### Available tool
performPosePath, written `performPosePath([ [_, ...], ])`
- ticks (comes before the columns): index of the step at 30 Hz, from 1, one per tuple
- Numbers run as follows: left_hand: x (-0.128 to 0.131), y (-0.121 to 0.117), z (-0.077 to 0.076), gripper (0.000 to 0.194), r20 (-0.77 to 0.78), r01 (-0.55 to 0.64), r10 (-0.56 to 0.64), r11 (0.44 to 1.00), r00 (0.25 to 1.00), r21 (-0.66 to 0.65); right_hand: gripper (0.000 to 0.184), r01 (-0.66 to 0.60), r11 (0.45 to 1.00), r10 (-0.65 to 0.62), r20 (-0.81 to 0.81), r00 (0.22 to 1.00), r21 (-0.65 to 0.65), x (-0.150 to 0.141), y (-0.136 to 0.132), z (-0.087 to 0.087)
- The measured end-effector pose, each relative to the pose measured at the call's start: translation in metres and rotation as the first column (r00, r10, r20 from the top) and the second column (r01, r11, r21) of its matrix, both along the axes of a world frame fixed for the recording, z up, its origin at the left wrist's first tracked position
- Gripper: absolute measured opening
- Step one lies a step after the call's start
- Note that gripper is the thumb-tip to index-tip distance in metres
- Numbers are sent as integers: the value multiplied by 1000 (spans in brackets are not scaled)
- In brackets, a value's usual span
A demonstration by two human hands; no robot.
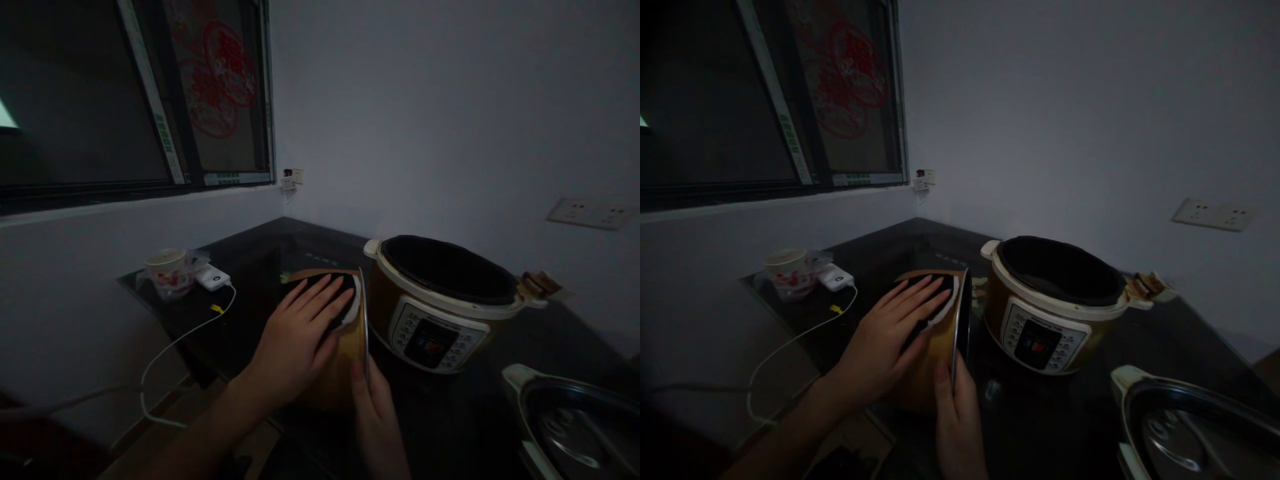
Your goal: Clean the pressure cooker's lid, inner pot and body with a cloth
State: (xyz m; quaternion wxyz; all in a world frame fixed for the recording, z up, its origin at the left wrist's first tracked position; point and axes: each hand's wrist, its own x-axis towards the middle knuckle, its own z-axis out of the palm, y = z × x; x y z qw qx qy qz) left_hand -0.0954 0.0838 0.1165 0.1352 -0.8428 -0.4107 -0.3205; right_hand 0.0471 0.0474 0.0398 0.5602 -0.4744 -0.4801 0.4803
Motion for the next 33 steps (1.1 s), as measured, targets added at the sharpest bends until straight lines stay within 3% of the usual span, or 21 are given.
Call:
performPosePath([
  [3,1,-13,-13,55,-21,-33,36,995,999,96,66,-13,1000,13,-2,1000,-16,0,0,-1],
  [6,-2,-23,-26,54,-43,20,-14,990,999,139,65,2,1000,-2,-6,1000,5,0,2,4],
  [10,-7,-41,-51,54,-76,98,-89,988,993,122,64,26,1000,-26,-16,1000,3,0,6,10],
  [13,-7,-50,-68,54,-53,73,-67,990,996,122,60,-7,1000,8,-29,1000,20,1,6,9],
  [15,-4,-50,-72,54,-31,44,-40,989,999,141,59,10,999,-9,-31,999,31,2,7,7],
  [18,2,-41,-62,58,-26,-14,18,988,999,152,62,40,998,-39,-7,999,52,3,9,3],
  [24,14,-15,-16,54,5,-88,88,996,996,-17,61,124,992,-126,51,991,36,8,8,-9],
  [29,13,7,20,45,-40,-72,65,974,997,-215,60,49,998,-51,50,997,39,12,3,-14],
  [33,0,32,40,47,-57,-10,-11,936,998,-352,60,-8,998,6,37,999,65,13,1,-10],
])
